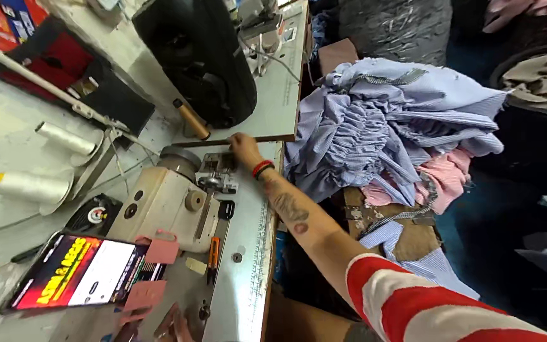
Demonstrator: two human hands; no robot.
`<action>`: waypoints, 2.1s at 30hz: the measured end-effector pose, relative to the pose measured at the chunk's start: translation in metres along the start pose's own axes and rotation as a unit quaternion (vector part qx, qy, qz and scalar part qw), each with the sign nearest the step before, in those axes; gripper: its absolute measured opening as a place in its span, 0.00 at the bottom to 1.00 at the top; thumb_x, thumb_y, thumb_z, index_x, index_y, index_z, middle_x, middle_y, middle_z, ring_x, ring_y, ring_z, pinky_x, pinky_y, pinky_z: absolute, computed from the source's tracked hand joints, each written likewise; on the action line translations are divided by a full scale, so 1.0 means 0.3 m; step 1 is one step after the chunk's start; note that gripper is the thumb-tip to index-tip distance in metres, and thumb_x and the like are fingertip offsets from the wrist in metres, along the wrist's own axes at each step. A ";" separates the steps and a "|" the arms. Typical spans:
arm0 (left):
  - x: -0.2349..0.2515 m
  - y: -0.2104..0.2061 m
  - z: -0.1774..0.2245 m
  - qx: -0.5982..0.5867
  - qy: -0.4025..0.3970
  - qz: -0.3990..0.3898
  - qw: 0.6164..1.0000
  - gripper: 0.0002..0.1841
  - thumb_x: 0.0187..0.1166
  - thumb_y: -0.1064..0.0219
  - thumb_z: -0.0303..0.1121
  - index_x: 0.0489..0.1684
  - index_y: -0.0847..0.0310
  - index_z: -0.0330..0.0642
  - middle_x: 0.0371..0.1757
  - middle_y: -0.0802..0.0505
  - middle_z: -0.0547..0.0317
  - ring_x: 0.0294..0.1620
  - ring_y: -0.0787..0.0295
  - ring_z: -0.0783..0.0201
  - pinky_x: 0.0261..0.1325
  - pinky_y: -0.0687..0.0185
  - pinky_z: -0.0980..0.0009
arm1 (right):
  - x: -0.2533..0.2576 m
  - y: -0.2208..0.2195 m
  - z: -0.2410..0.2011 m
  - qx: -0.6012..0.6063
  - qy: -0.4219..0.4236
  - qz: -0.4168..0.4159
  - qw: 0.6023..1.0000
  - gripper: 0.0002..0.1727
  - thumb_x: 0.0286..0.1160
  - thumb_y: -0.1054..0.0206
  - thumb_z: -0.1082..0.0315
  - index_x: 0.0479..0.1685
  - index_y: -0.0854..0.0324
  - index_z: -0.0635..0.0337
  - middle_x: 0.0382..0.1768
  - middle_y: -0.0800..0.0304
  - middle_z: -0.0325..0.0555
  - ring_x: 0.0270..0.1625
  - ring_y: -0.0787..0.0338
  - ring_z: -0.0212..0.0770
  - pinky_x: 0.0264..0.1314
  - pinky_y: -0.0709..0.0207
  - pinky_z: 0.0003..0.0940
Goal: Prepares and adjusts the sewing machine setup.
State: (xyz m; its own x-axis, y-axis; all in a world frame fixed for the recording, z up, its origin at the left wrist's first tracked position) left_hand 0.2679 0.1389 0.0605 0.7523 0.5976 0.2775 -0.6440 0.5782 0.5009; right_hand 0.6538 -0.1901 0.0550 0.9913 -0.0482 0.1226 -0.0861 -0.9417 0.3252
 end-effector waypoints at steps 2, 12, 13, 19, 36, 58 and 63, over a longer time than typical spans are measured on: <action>0.014 -0.005 0.003 -0.002 -0.008 0.008 1.000 0.15 0.87 0.41 0.30 0.60 0.21 0.24 0.50 0.12 0.52 0.43 0.16 0.78 0.51 0.18 0.79 | 0.030 0.004 0.022 -0.050 0.019 0.007 0.999 0.21 0.90 0.42 0.57 0.57 0.11 0.66 0.56 0.08 0.65 0.66 0.13 0.66 0.72 0.27 0.69; 0.007 0.004 0.014 0.030 -0.003 0.025 0.999 0.14 0.84 0.39 0.33 0.54 0.14 0.30 0.49 0.12 0.49 0.43 0.15 0.69 0.50 0.19 0.74 | -0.014 -0.046 -0.018 -0.144 0.051 -0.020 0.988 0.19 0.87 0.39 0.58 0.56 0.09 0.64 0.61 0.13 0.71 0.71 0.18 0.70 0.72 0.31 0.74; 0.007 0.005 0.011 0.025 0.000 0.025 0.999 0.14 0.84 0.39 0.33 0.54 0.14 0.31 0.49 0.12 0.49 0.44 0.16 0.69 0.50 0.20 0.75 | -0.058 -0.016 -0.051 -0.104 0.063 -0.016 0.992 0.21 0.89 0.42 0.58 0.55 0.11 0.68 0.58 0.12 0.68 0.66 0.14 0.66 0.71 0.26 0.67; 0.013 -0.005 0.007 0.026 -0.002 0.017 1.000 0.13 0.84 0.39 0.34 0.54 0.12 0.35 0.50 0.12 0.52 0.41 0.17 0.72 0.46 0.21 0.77 | -0.684 -0.121 -0.188 -0.048 0.162 -0.256 0.952 0.13 0.83 0.32 0.58 0.47 0.07 0.55 0.41 0.07 0.47 0.41 0.09 0.46 0.48 0.14 0.54; 0.007 -0.004 0.008 0.034 0.002 0.024 0.999 0.14 0.85 0.40 0.35 0.52 0.12 0.35 0.49 0.12 0.53 0.44 0.16 0.71 0.51 0.20 0.77 | -0.116 0.051 -0.118 0.045 0.094 -0.031 0.994 0.14 0.83 0.34 0.70 0.60 0.13 0.68 0.56 0.07 0.59 0.55 0.07 0.51 0.64 0.15 0.50; 0.017 -0.030 0.008 0.054 -0.003 0.012 0.998 0.14 0.85 0.39 0.36 0.49 0.12 0.34 0.47 0.10 0.54 0.48 0.14 0.73 0.56 0.19 0.76 | -0.061 -0.148 -0.112 0.067 0.194 -0.135 0.969 0.12 0.84 0.34 0.65 0.40 0.10 0.65 0.34 0.09 0.49 0.38 0.12 0.40 0.49 0.19 0.42; 0.016 -0.029 0.016 0.045 -0.008 0.022 0.999 0.13 0.84 0.39 0.33 0.47 0.12 0.33 0.48 0.11 0.52 0.50 0.14 0.71 0.58 0.19 0.76 | 0.059 -0.181 -0.138 -0.010 0.175 -0.238 0.955 0.16 0.87 0.39 0.64 0.45 0.08 0.65 0.53 0.11 0.59 0.61 0.14 0.55 0.68 0.25 0.57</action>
State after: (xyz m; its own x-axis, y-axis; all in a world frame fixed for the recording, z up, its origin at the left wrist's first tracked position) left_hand 0.2777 0.1341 0.0614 0.7259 0.6117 0.3144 -0.6623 0.4986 0.5592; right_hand 0.6718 -0.1261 0.0783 0.8245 0.5020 0.2613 0.3615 -0.8224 0.4393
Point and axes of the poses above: each hand's wrist, its own x-axis towards the middle knuckle, its own y-axis out of the back of the hand, z = x × y, the point moved 10 cm from there along x, towards the middle knuckle
